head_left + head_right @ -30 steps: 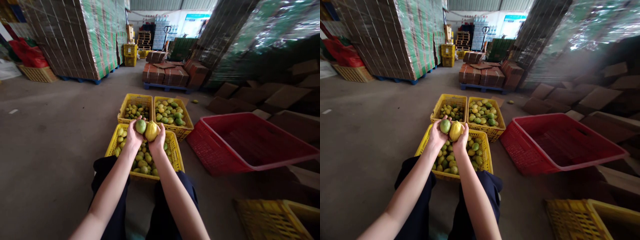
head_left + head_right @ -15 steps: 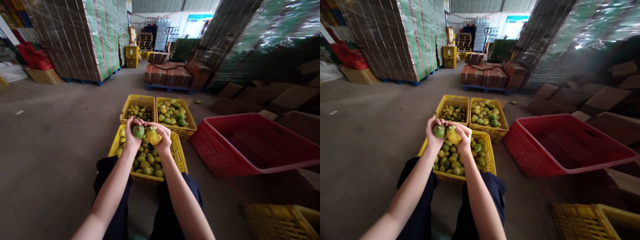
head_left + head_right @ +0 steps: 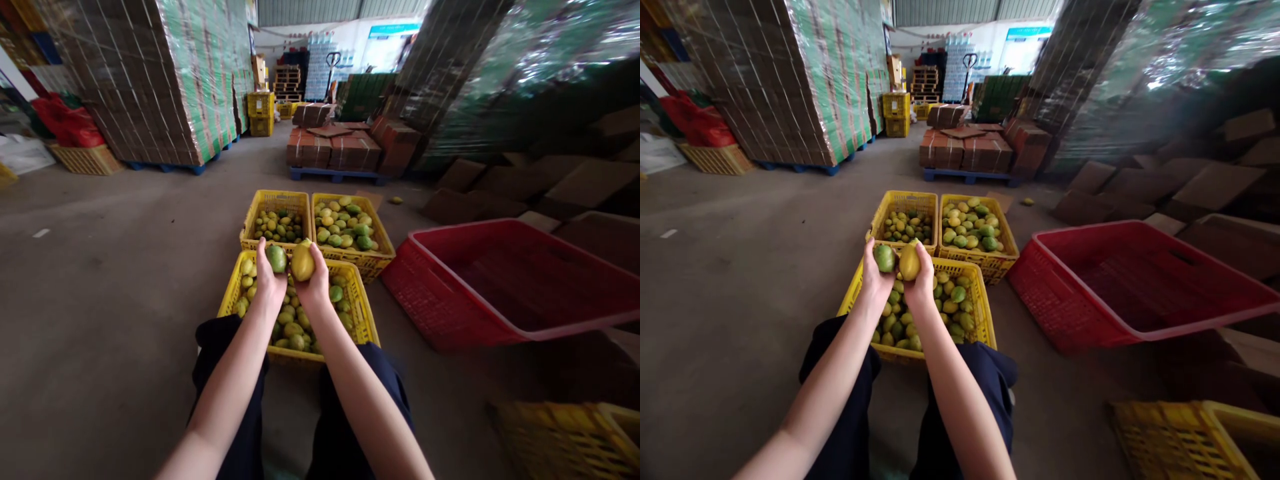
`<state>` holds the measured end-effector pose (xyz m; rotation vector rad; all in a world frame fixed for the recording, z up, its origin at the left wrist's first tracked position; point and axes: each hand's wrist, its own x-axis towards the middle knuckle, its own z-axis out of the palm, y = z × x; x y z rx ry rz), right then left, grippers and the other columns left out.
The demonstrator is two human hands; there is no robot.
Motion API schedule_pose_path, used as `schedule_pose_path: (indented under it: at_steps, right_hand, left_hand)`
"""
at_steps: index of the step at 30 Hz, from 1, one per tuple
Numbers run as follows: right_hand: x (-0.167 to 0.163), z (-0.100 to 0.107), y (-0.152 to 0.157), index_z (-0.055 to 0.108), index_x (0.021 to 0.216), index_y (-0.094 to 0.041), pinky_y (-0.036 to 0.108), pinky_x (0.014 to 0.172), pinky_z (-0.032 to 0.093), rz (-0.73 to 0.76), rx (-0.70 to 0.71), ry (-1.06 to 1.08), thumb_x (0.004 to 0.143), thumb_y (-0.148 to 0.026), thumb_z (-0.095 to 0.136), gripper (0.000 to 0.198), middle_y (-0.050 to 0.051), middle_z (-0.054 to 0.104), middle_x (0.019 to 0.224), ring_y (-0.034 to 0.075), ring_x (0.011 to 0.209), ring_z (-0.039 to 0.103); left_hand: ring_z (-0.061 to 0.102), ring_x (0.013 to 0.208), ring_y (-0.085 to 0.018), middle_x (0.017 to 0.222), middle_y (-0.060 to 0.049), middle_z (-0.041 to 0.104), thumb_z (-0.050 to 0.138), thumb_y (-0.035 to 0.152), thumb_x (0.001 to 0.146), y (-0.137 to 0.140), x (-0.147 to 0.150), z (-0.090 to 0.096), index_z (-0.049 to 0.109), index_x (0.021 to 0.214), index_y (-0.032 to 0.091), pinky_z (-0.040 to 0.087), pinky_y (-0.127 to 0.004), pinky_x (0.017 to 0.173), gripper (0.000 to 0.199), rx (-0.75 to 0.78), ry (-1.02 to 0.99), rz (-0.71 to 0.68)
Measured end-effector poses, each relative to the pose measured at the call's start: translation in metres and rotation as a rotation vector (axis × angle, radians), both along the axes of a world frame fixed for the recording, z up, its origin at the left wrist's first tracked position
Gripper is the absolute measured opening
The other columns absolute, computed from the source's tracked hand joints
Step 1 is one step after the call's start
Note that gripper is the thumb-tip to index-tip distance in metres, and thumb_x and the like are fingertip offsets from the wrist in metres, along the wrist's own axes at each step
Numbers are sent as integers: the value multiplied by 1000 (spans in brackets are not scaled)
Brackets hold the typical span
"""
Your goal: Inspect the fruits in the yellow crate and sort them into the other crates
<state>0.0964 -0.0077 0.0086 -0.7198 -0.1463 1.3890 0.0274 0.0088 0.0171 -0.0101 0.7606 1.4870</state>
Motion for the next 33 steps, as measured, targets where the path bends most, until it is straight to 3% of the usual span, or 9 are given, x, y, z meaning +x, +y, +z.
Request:
schedule_pose_path:
  at_steps: [5,9,13,16,20,24,26,30,33]
  right_hand:
    - [15,0,2,61,82,-21,22,44,47,45,-98,178,86,-44,58,24,-2,63,61,14,53,61]
    - [19,-3,7,62,81,-21,24,44,50,36,-213,196,94,-47,47,33,0,64,58,15,51,60]
    - [19,-11,15,62,82,-22,25,48,52,21,-193,161,97,-44,45,32,-1,67,62,15,53,63]
    - [19,-14,17,61,83,-23,26,50,53,-22,-195,125,94,-44,49,27,-3,67,62,15,54,63]
    - [18,-11,12,58,81,-24,24,51,53,-89,-153,93,88,-38,55,16,-5,64,62,14,55,62]
    - [18,-10,9,57,79,-24,25,53,54,-59,-131,65,83,-37,57,14,-4,63,63,14,57,62]
    - [18,-13,11,57,79,-24,25,50,53,-27,-173,64,84,-38,56,15,-4,62,61,15,55,61]
    - [18,-17,15,59,81,-23,26,42,46,129,-241,56,87,-35,45,19,-2,63,59,16,49,59]
    - [18,-13,14,61,84,-22,25,40,44,145,-273,43,90,-34,39,26,0,65,62,17,48,58]
  left_hand:
    - [65,65,-17,72,-5,67,46,23,90,2,-4,2,67,83,18,52,-25,62,23,-81,-205,-92]
    - [62,64,-14,69,-1,62,52,27,91,4,0,0,65,84,20,55,-24,64,17,-128,-183,-37]
    - [60,62,-12,69,0,60,61,28,90,6,1,-2,59,79,20,54,-19,57,13,-128,-152,-59]
    - [64,64,-14,72,-5,65,49,26,95,6,0,-3,64,86,18,56,-22,55,19,-92,-217,-107]
    - [67,64,-14,71,-4,66,42,22,97,5,-1,-5,67,90,18,59,-23,58,26,-48,-223,-62]
    - [62,59,-8,71,2,63,64,27,91,4,2,0,64,85,20,56,-17,58,10,-21,-47,20]
    - [64,62,-9,73,2,64,69,29,88,2,3,4,64,83,19,56,-17,60,12,3,11,17]
    - [72,82,-17,79,-6,69,52,28,96,0,2,8,65,82,16,60,-24,70,23,8,-9,-52]
    - [71,81,-16,81,-6,68,46,23,98,0,1,6,64,81,17,61,-26,75,25,4,-48,-38]
